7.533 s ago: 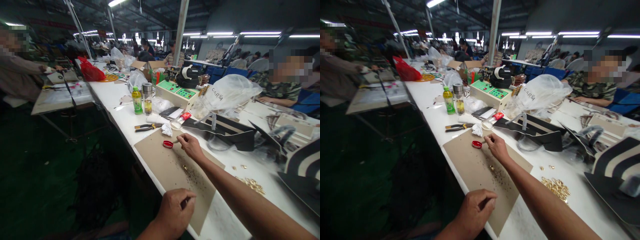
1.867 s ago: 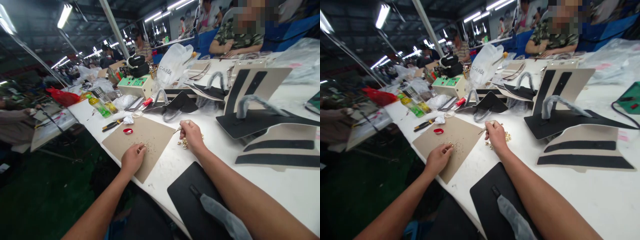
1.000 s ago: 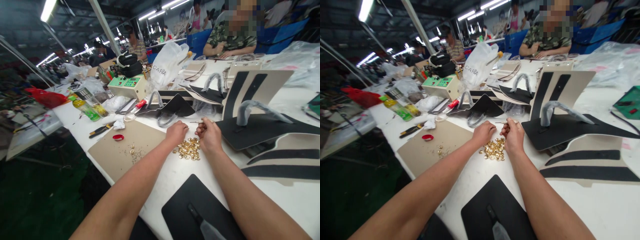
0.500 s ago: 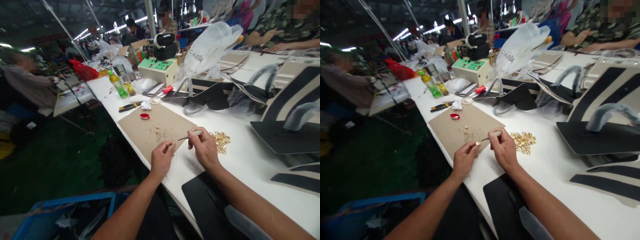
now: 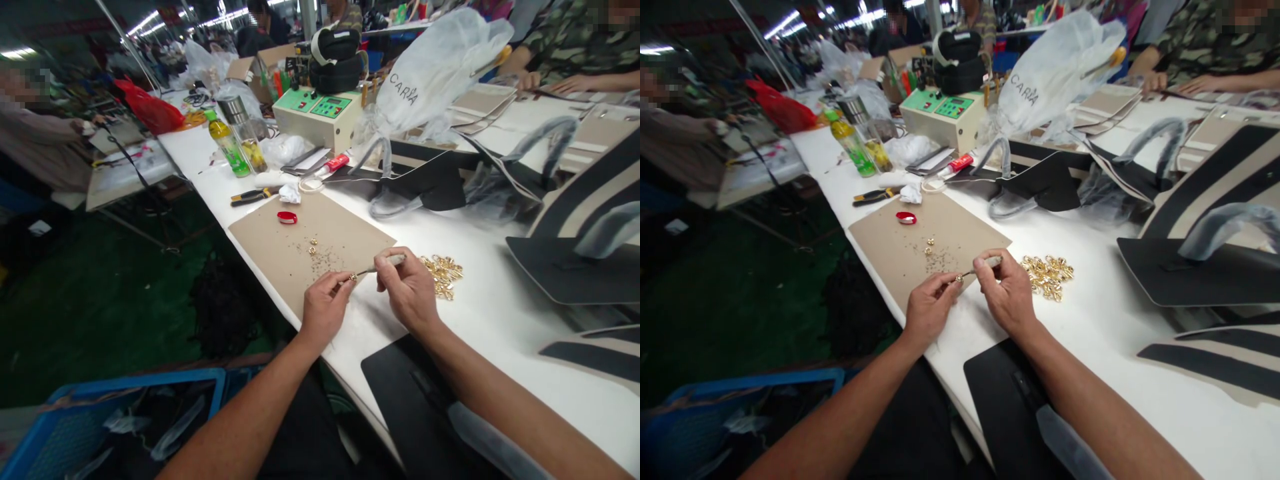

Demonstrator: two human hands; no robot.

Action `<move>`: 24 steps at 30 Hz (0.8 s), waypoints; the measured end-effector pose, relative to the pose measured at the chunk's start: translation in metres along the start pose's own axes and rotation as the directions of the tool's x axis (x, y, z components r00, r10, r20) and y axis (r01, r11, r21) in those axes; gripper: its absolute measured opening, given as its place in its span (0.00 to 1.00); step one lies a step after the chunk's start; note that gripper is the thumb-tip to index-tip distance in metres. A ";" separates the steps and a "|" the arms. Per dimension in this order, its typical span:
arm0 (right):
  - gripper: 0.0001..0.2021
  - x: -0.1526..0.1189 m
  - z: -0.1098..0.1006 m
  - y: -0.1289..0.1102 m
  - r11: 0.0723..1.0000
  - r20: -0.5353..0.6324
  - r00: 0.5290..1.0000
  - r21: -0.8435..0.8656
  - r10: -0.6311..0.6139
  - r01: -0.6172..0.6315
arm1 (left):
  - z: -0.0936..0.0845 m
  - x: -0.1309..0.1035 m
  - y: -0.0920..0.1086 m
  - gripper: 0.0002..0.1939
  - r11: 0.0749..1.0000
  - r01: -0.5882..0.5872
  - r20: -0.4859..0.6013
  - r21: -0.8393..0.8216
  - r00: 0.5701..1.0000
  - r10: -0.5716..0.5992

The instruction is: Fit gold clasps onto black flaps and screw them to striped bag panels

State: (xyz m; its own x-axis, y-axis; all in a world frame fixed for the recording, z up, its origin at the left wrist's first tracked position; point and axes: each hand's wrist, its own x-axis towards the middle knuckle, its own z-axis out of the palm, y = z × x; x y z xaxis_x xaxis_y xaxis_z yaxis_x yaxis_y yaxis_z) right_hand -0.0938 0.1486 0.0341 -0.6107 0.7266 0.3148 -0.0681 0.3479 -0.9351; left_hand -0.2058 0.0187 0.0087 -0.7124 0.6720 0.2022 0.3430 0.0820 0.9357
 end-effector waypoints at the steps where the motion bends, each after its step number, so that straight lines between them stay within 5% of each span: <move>1: 0.11 0.000 0.000 0.000 1.000 0.003 1.000 -0.012 -0.003 0.003 | 0.000 0.000 0.000 0.07 1.000 -0.006 0.001 0.004 1.000 0.006; 14: 0.11 0.002 0.000 0.002 0.993 0.019 0.999 -0.110 -0.039 0.041 | 0.002 0.001 -0.004 0.07 0.996 -0.062 0.006 0.066 0.998 0.062; 20: 0.08 0.001 -0.001 -0.003 0.967 0.163 0.973 -0.173 -0.161 0.189 | 0.002 0.000 -0.006 0.07 0.964 -0.214 0.028 0.160 0.977 0.212; 24: 0.13 0.006 -0.002 0.003 0.996 0.111 0.992 -0.065 0.062 -0.055 | 0.003 -0.002 -0.006 0.07 0.932 -0.283 0.041 0.225 0.959 0.281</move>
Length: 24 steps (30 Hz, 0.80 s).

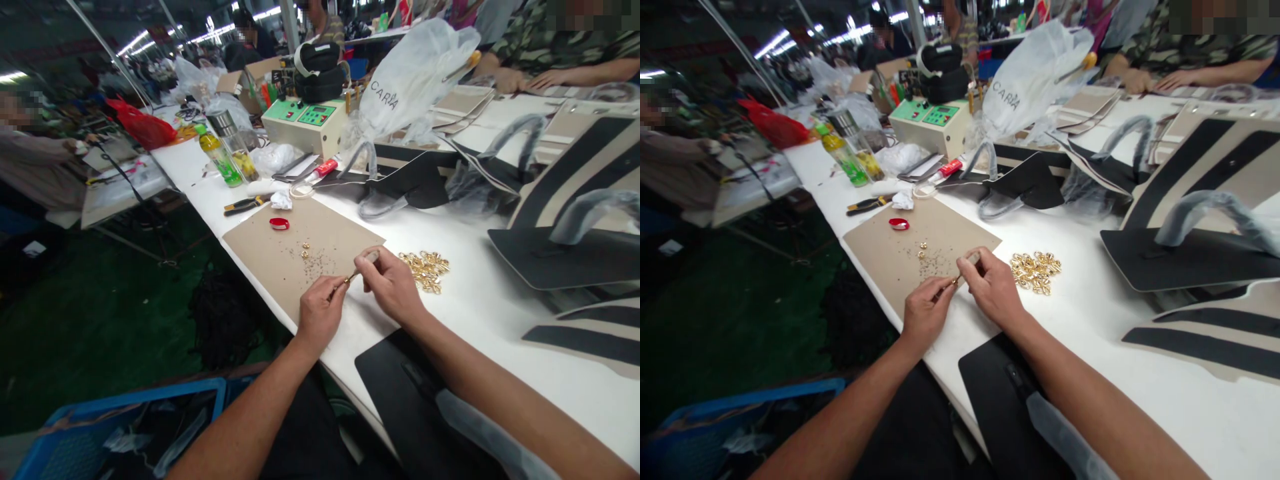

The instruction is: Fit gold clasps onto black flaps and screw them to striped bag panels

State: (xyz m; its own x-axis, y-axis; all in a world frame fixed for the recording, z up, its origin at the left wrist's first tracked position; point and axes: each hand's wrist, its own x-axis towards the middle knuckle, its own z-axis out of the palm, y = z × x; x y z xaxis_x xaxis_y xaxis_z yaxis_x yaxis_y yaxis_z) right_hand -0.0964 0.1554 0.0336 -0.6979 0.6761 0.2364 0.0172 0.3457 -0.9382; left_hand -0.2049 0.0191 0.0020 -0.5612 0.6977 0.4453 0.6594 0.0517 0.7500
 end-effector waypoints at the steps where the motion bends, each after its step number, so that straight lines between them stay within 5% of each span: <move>1: 0.15 0.002 0.000 0.002 0.992 -0.012 0.996 0.085 0.092 -0.090 | 0.000 0.000 0.001 0.07 1.000 0.008 -0.006 0.016 1.000 -0.008; 4: 0.19 0.004 -0.001 0.005 0.955 -0.022 0.977 0.215 0.213 -0.204 | 0.000 0.000 0.002 0.07 0.996 0.078 -0.013 0.049 0.997 -0.077; 10: 0.13 0.009 -0.017 -0.006 0.982 -0.185 0.983 0.182 -0.003 0.038 | -0.017 0.016 -0.006 0.08 0.963 0.201 -0.010 0.178 0.979 -0.202; 14: 0.13 0.026 -0.038 0.006 0.939 -0.381 0.917 0.343 0.120 0.020 | -0.041 0.041 -0.020 0.10 0.892 0.251 -0.013 0.377 0.964 -0.266; 17: 0.13 0.038 -0.053 0.019 0.900 -0.477 0.860 0.434 0.184 0.048 | -0.051 0.054 -0.023 0.24 0.871 0.254 -0.017 0.420 0.962 -0.273; 20: 0.12 0.043 -0.060 0.024 0.887 -0.506 0.842 0.455 0.188 0.075 | -0.039 0.057 -0.011 0.28 0.888 0.181 0.046 0.424 0.974 -0.221; 24: 0.14 0.041 -0.059 0.024 0.894 -0.496 0.846 0.445 0.198 0.051 | 0.007 0.055 0.014 0.16 0.916 -0.108 0.327 0.385 0.945 -0.026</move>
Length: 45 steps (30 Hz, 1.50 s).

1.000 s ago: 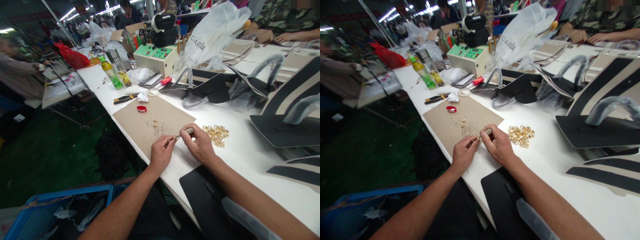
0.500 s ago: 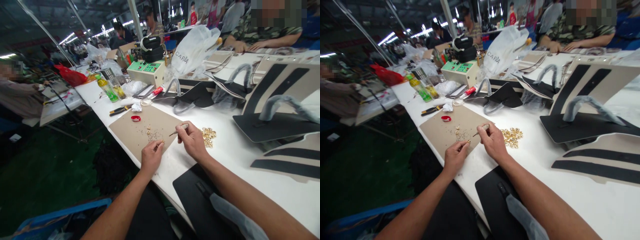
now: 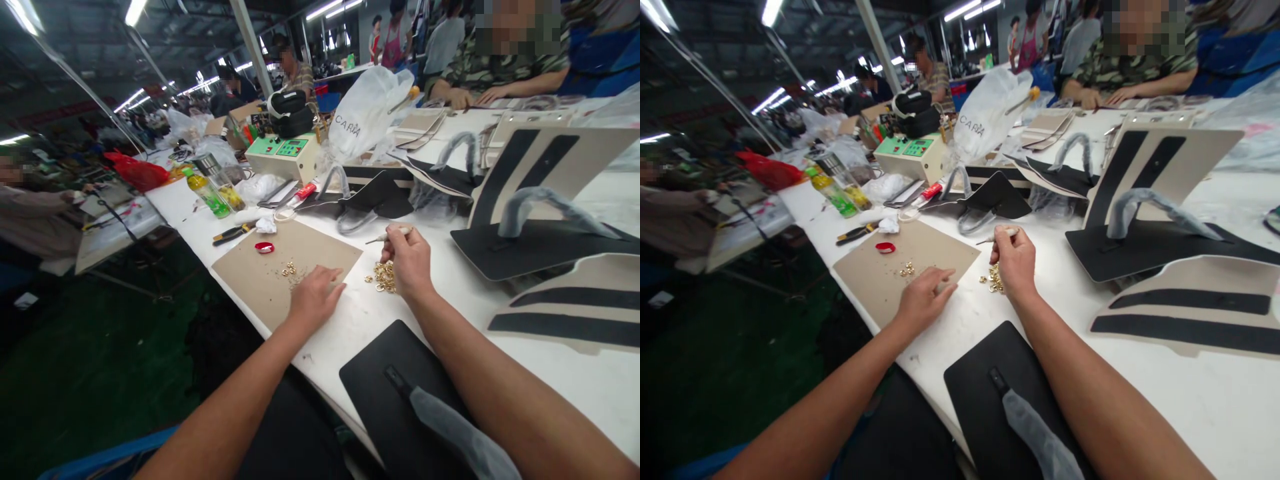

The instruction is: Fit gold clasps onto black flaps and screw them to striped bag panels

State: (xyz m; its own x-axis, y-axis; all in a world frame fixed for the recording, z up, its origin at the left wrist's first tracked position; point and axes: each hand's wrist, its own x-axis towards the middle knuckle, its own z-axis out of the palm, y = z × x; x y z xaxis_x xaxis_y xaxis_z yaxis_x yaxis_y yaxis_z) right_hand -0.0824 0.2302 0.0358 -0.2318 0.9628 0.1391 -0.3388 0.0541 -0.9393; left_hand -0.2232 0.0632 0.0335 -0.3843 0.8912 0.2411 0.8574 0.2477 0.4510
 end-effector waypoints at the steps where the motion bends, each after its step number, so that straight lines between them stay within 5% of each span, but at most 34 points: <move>1: 0.14 -0.001 0.000 0.000 1.000 0.005 1.000 -0.010 0.007 -0.007 | 0.009 0.005 0.009 0.15 0.997 -0.076 0.047 0.026 0.996 0.074; 7: 0.15 -0.003 0.001 0.006 0.999 0.043 0.998 -0.006 0.044 -0.043 | 0.049 0.036 0.030 0.09 0.984 -0.148 0.124 0.097 0.983 0.136; 12: 0.16 -0.004 0.002 0.006 0.997 0.045 0.997 -0.029 0.068 -0.066 | 0.050 0.035 0.027 0.05 0.995 -0.096 0.045 -0.041 0.994 0.097; 15: 0.16 -0.008 0.005 0.006 0.997 0.063 0.995 -0.022 0.071 -0.070 | 0.040 0.021 0.021 0.07 0.947 0.097 0.023 -0.307 0.995 -0.094; 18: 0.16 -0.018 0.012 0.009 0.996 0.132 0.987 -0.023 0.092 -0.090 | 0.026 0.000 0.010 0.13 0.759 0.303 0.059 -0.576 0.942 -0.331; 21: 0.15 -0.034 0.021 0.012 0.991 0.230 0.964 -0.024 0.132 -0.130 | 0.014 -0.021 0.000 0.19 0.595 0.386 0.092 -0.705 0.882 -0.463; 23: 0.15 -0.046 0.027 0.012 0.988 0.293 0.944 -0.022 0.154 -0.154 | 0.009 -0.032 -0.004 0.20 0.567 0.386 0.076 -0.728 0.867 -0.493; 33: 0.12 -0.070 0.030 -0.001 0.934 0.477 0.879 -0.321 0.018 0.155 | 0.018 -0.046 -0.012 0.13 0.705 0.232 -0.079 -0.670 0.922 -0.378; 45: 0.11 -0.070 0.030 0.002 0.926 0.517 0.856 -0.323 0.002 0.193 | 0.023 -0.049 -0.015 0.15 0.846 0.154 -0.177 -0.511 0.944 -0.279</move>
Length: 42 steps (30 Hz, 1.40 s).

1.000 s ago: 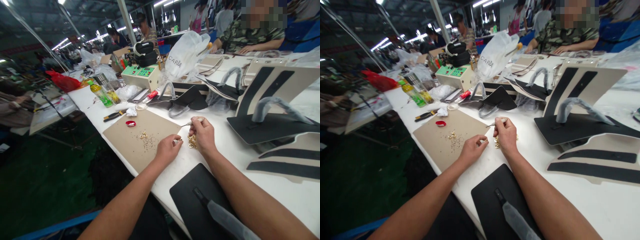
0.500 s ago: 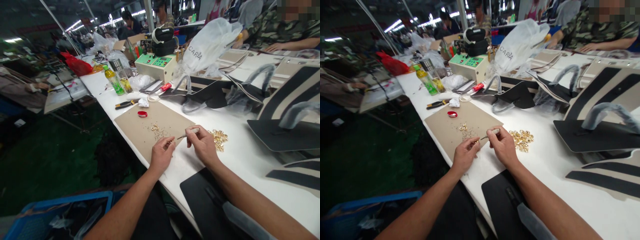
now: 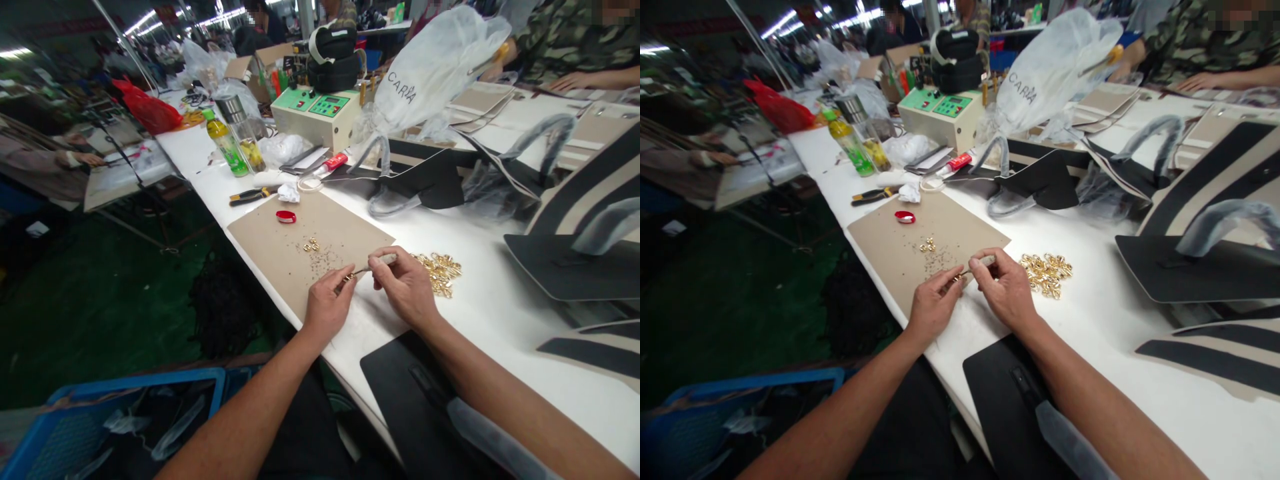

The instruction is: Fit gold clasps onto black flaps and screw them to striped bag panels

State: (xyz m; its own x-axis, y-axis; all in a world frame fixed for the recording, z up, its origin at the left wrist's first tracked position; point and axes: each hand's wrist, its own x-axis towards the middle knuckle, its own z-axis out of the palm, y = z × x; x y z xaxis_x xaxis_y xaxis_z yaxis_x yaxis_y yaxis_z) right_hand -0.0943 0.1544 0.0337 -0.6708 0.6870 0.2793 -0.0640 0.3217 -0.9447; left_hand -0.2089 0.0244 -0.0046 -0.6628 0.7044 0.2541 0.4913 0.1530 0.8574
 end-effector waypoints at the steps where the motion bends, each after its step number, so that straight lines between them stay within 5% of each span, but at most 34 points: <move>1: 0.11 0.000 0.000 0.001 1.000 0.006 1.000 0.003 -0.001 0.001 | 0.000 0.000 0.000 0.15 1.000 -0.003 0.003 0.006 1.000 0.002; 18: 0.11 0.000 0.001 0.003 0.995 0.046 0.999 -0.103 -0.004 0.009 | -0.001 0.000 0.005 0.16 0.999 -0.018 0.017 0.037 1.000 0.018; 26: 0.11 0.001 -0.001 0.001 0.990 0.052 0.999 -0.144 -0.001 0.008 | 0.001 0.001 0.005 0.22 0.997 0.076 -0.032 -0.031 0.996 -0.077; 35: 0.10 0.001 -0.004 0.002 0.987 0.096 0.995 -0.158 0.027 -0.011 | 0.000 0.003 0.006 0.17 0.866 0.309 0.021 -0.393 0.945 -0.328; 42: 0.11 0.003 -0.008 0.001 0.989 0.165 0.986 -0.136 -0.033 0.056 | -0.004 0.007 0.009 0.20 0.762 0.370 0.084 -0.532 0.918 -0.387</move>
State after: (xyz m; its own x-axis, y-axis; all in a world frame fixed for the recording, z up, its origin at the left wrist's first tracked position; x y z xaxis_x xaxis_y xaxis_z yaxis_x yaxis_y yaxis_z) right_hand -0.0901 0.1624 0.0347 -0.7808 0.5592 0.2787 -0.0004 0.4456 -0.8952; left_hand -0.2116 0.0278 0.0074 -0.7517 0.6454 -0.1361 -0.1715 0.0081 0.9852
